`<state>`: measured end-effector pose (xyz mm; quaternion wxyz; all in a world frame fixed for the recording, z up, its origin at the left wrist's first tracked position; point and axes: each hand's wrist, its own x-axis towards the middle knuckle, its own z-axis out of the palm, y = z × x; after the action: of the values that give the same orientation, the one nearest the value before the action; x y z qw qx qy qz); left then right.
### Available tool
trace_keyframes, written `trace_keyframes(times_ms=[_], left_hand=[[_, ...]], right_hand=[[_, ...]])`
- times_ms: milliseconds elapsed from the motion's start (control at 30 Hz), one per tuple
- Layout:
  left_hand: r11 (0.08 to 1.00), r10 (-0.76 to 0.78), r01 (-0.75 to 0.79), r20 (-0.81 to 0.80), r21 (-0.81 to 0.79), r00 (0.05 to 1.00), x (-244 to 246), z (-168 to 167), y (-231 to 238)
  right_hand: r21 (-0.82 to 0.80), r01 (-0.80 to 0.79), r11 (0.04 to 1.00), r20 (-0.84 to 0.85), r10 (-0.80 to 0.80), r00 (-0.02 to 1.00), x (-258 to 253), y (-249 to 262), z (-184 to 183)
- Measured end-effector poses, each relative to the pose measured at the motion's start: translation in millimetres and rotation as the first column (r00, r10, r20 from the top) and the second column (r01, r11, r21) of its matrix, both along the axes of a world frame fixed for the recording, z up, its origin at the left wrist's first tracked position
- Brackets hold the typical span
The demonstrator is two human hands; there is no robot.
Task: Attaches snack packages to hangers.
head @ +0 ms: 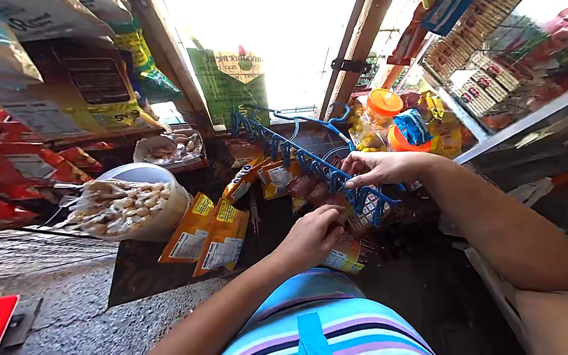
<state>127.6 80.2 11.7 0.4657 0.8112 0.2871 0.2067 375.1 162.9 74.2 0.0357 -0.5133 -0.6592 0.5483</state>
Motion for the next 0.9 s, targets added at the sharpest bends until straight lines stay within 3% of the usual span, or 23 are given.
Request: trace_keyframes(times_ms=[133, 433, 600, 900], left_hand=[[0.998, -0.062, 0.062, 0.001, 0.018, 0.998, 8, -3, -5], [0.987, 0.163, -0.163, -0.020, 0.006, 0.986, -3, 1, -1], [0.977, 0.203, -0.207, -0.077, -0.049, 0.976, -5, 6, 5], [0.972, 0.229, -0.231, -0.051, -0.032, 0.972, -7, 3, 6]], right_hand=[[-0.128, -0.042, 0.991, 0.045, 0.048, 0.998, -19, -2, 26], [-0.157, 0.035, 0.987, -0.051, -0.044, 0.998, -20, -4, 22], [-0.162, 0.057, 0.985, -0.023, -0.062, 0.998, -25, -7, 28], [-0.251, -0.019, 0.968, -0.207, -0.035, 0.978, -7, 0, 16]])
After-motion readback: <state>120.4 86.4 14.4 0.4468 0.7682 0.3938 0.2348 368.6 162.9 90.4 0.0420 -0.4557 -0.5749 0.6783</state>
